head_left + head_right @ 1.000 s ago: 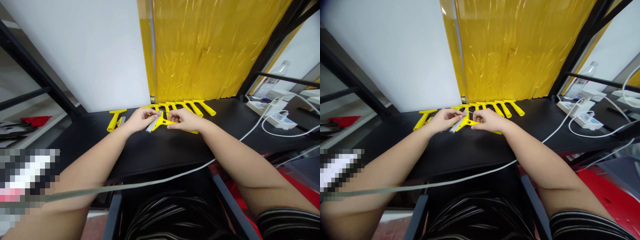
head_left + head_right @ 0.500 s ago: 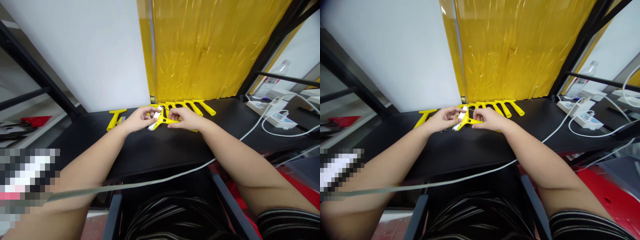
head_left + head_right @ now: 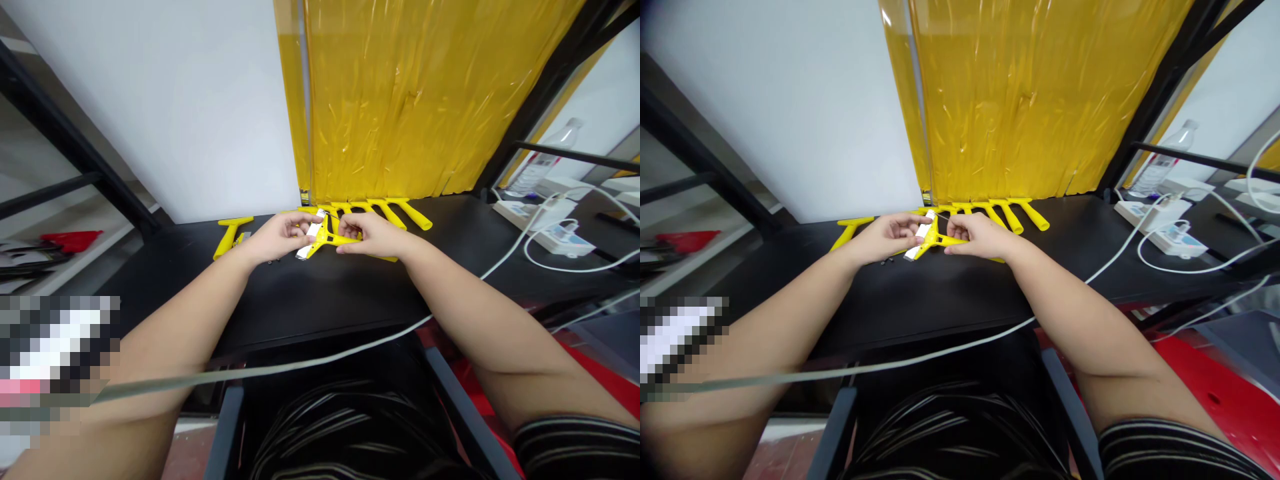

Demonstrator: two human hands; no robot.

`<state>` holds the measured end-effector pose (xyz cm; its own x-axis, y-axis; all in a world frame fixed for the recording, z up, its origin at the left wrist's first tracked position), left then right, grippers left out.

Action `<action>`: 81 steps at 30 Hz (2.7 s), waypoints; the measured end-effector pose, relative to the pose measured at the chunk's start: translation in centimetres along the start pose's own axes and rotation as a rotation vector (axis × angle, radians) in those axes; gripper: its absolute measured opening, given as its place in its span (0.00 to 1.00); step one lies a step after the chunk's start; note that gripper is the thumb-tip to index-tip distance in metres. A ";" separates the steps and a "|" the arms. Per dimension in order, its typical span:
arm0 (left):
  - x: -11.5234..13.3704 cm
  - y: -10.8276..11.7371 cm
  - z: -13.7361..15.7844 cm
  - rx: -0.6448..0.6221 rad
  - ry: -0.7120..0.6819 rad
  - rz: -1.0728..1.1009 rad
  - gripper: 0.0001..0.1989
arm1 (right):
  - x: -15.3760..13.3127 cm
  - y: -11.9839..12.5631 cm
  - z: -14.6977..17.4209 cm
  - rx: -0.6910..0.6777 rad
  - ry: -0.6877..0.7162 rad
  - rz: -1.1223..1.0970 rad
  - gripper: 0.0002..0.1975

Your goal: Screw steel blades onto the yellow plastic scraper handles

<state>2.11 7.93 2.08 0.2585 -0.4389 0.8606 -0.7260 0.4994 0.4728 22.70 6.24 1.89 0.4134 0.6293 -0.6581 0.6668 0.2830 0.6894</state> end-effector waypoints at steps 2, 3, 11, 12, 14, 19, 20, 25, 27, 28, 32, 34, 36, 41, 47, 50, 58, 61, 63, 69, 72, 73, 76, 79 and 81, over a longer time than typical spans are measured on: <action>0.1 -0.1 0.0 0.000 -0.002 0.011 0.24 | 0.0 0.0 0.0 -0.004 0.001 0.001 0.16; 0.2 -0.1 0.0 -0.001 -0.001 0.016 0.23 | 0.1 0.0 0.0 -0.006 -0.004 0.004 0.16; -0.3 -0.3 -0.1 -0.029 -0.007 -0.024 0.22 | 0.4 -0.1 0.0 -0.026 -0.037 0.011 0.16; -0.4 -0.3 -0.1 -0.028 -0.010 -0.032 0.23 | 0.4 -0.1 0.0 -0.026 -0.038 0.013 0.16; -0.4 0.1 -0.2 -0.004 -0.024 -0.041 0.25 | 0.3 -0.1 0.0 -0.027 -0.041 0.016 0.16; -1.2 4.2 0.1 0.158 0.063 -0.278 0.18 | 0.4 0.0 0.1 -0.032 -0.054 0.025 0.16; -1.5 5.1 0.3 0.140 0.111 -0.427 0.15 | 0.4 0.0 0.1 -0.032 -0.058 0.028 0.16; -4.1 8.0 1.5 -0.077 0.384 -0.687 0.14 | 0.6 0.0 0.1 -0.042 -0.074 0.033 0.16; -4.7 8.1 1.7 -0.128 0.408 -0.654 0.15 | 0.6 0.0 0.1 -0.044 -0.079 0.033 0.16; -4.9 8.0 1.7 -0.150 0.412 -0.632 0.16 | 0.5 0.0 0.1 -0.044 -0.080 0.031 0.16; -5.5 7.4 1.7 -0.184 0.431 -0.590 0.15 | 0.4 -0.1 0.1 -0.048 -0.079 0.029 0.15; -5.6 7.4 1.7 -0.171 0.450 -0.590 0.14 | 0.4 -0.1 0.1 -0.051 -0.079 0.027 0.16; -5.7 7.4 1.7 -0.156 0.476 -0.581 0.14 | 0.5 -0.1 0.1 -0.052 -0.080 0.028 0.16; -6.0 7.7 1.8 -0.138 0.510 -0.577 0.14 | 0.5 0.0 0.1 -0.048 -0.079 0.037 0.16; -5.9 7.6 1.9 -0.186 0.541 -0.656 0.23 | 0.5 -0.1 0.1 -0.055 -0.076 0.037 0.16; -5.7 7.3 1.9 -0.222 0.552 -0.699 0.25 | 0.5 -0.1 0.1 -0.053 -0.078 0.041 0.16; -5.4 6.9 1.7 -0.207 0.515 -0.733 0.21 | 0.8 -0.1 0.1 -0.062 -0.079 0.044 0.16; -5.3 6.9 1.7 -0.187 0.505 -0.721 0.19 | 0.7 -0.1 0.2 -0.064 -0.088 0.039 0.16; -5.2 7.0 1.8 -0.177 0.499 -0.731 0.19 | 0.5 -0.1 0.2 -0.068 -0.091 0.043 0.16; -5.0 7.2 1.6 -0.130 0.430 -0.789 0.16 | 0.4 -0.2 0.2 -0.082 -0.085 0.054 0.16; -5.1 7.5 1.5 -0.068 0.412 -0.804 0.16 | 0.4 -0.2 0.2 -0.076 -0.076 0.056 0.16; -5.2 7.6 1.5 -0.043 0.418 -0.811 0.17 | 0.4 -0.2 0.2 -0.076 -0.079 0.052 0.16; -5.1 8.1 1.5 0.042 0.435 -0.843 0.24 | 0.4 -0.2 0.2 -0.082 -0.099 0.041 0.16; -4.1 8.8 1.4 0.192 0.398 -0.847 0.26 | 0.3 -0.2 0.2 -0.074 -0.109 0.033 0.16; -3.2 9.0 1.4 0.322 0.328 -0.721 0.23 | 0.3 -0.1 0.1 -0.062 -0.110 0.026 0.16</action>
<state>-6.13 12.79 3.31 0.8622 -0.3049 0.4045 -0.4457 -0.0773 0.8918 22.81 6.33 1.55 0.4981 0.5545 -0.6667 0.6168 0.3139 0.7218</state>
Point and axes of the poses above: each hand's wrist, its own z-axis away from the middle knuckle, its own y-axis out of the back of the hand, x = y × z, the point moved 6 cm from there along -z, towards the middle knuckle, and after that the axes turned 2 degrees about -x, right-handed, at the moved point
